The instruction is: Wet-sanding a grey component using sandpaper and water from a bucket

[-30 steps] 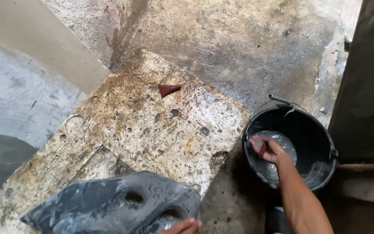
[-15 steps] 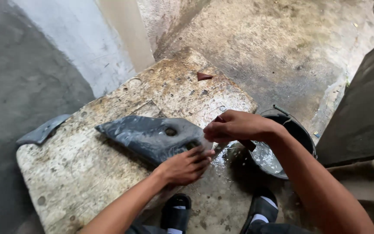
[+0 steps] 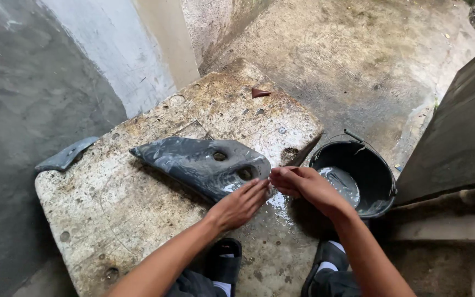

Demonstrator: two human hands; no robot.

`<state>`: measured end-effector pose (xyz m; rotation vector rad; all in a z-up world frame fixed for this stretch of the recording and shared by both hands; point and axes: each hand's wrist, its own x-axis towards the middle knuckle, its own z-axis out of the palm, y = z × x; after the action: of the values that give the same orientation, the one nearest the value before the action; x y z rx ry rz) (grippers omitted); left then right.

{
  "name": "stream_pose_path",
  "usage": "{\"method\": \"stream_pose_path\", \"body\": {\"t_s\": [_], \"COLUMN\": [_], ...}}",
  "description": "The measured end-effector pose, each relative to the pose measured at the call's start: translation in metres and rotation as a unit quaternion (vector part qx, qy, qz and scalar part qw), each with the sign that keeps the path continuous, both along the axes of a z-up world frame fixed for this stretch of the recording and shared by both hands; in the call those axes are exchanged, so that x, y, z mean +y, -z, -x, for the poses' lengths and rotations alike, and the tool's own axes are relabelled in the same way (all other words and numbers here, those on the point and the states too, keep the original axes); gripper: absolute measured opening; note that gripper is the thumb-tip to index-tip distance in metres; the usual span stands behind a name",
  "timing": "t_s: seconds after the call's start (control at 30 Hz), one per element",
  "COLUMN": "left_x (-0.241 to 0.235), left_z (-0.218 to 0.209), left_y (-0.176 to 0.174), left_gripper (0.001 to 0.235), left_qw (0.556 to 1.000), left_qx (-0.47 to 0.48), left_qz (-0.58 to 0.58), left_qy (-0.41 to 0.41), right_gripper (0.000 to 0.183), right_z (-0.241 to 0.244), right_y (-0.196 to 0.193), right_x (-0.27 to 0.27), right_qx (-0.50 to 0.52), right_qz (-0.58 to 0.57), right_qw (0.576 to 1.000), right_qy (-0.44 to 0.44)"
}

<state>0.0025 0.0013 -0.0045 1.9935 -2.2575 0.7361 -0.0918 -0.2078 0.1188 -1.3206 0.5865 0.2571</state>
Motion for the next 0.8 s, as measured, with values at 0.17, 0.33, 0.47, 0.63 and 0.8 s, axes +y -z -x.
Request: {"method": "stream_pose_path", "body": {"t_s": [0.17,0.33,0.47,0.63,0.8], "left_x": [0.011,0.002,0.007,0.03,0.039], "left_z": [0.029,0.022,-0.005,-0.035,-0.044], "left_y": [0.054,0.021,-0.004,-0.026,-0.021], "left_gripper": [0.046,0.037,0.027,0.031,0.084], "left_qw": [0.986,0.998,0.999,0.976,0.889], "left_qx": [-0.061,0.009,0.051,0.124,0.216], "left_qz": [-0.151,-0.066,0.0,0.089,-0.051], "left_qy": [-0.028,0.012,-0.014,-0.154,-0.4], "right_gripper": [0.045,0.036,0.067,0.084,0.092], "right_z": [0.015,0.031,0.033,0.032,0.061], "right_y": [0.059,0.125,0.109,0.14,0.181], "right_x": [0.003,0.014,0.051,0.088,0.096], "right_qx": [0.006,-0.038,-0.174,-0.274,-0.238], "right_qz": [-0.018,0.124,0.322,0.373,0.461], "right_qw": [0.996,0.983,0.929,0.886,0.853], "right_qy": [0.087,0.132,0.049,-0.03,-0.056]}}
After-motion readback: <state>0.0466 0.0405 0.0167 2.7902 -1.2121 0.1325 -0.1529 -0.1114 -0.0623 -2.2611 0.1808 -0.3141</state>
